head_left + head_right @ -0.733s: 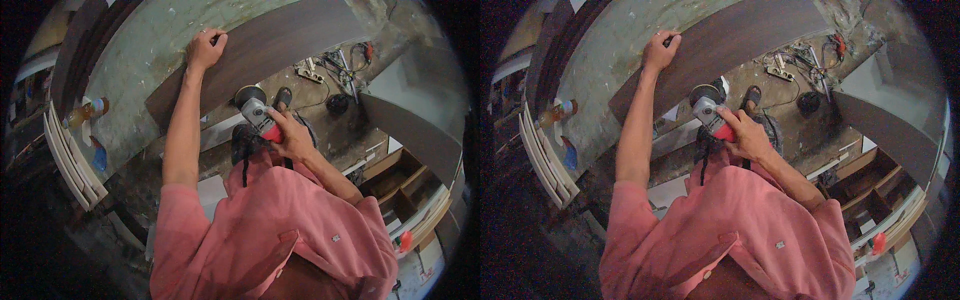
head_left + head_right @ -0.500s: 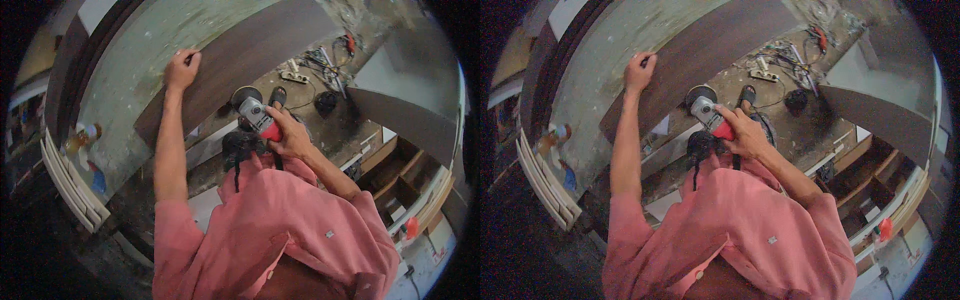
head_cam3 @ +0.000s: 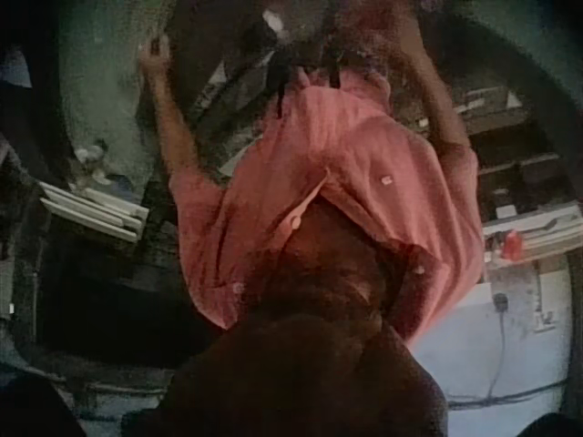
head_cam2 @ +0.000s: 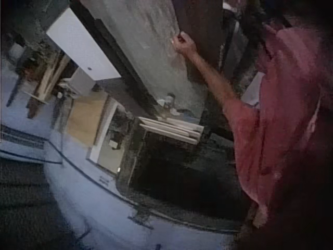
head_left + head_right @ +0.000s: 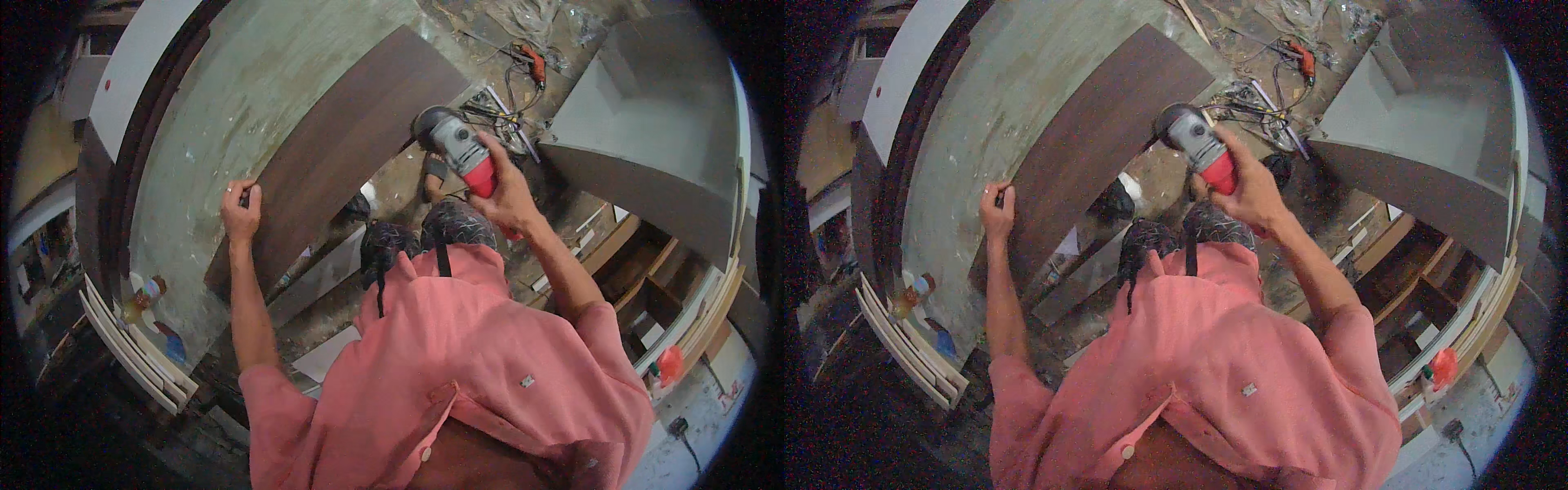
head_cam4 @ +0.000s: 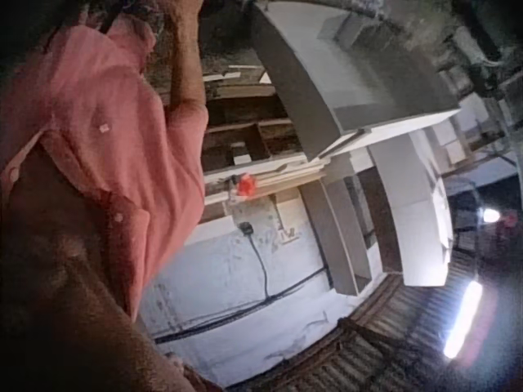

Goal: The person sands the edge of a dark wood panel using a power sander, then uses a sanding block to sand a white wood panel by hand, and applies liquid from a bottle to the edge of the white panel.

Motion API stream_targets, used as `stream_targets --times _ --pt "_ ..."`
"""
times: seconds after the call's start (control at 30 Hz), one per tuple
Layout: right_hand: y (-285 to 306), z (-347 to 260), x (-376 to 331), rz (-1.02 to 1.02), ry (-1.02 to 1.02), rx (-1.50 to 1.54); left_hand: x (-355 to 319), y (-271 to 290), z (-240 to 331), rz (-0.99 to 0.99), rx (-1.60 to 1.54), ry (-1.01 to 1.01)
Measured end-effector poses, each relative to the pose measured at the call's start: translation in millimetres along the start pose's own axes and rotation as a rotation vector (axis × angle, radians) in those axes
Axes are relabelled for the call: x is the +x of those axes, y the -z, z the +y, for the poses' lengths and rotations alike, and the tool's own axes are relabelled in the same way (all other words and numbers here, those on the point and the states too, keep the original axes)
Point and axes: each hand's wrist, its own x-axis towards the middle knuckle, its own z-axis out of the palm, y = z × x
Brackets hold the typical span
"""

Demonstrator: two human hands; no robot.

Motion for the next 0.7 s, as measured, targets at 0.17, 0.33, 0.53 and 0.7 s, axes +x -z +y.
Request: stream_targets --times 0.17,0.33,0.53,0.7 --pt "62.4 23.7 36.0 0.105 -0.07 0.111 1.8 0.3 2.4 -0.017 0.021 -0.009" --pt "91.8 43.6 44.3 0.242 -0.023 0.037 11.0 -13.2 6.0 0.017 0.101 0.054" --pt "63.6 22.9 -0.9 0.031 -0.027 0.064 67.1 -90.8 90.4 0.121 0.248 -0.08" --pt "30.4 31.9 -35.2 0.009 -0.114 0.116 73.7 -108.9 124.5 0.077 0.203 -0.038"
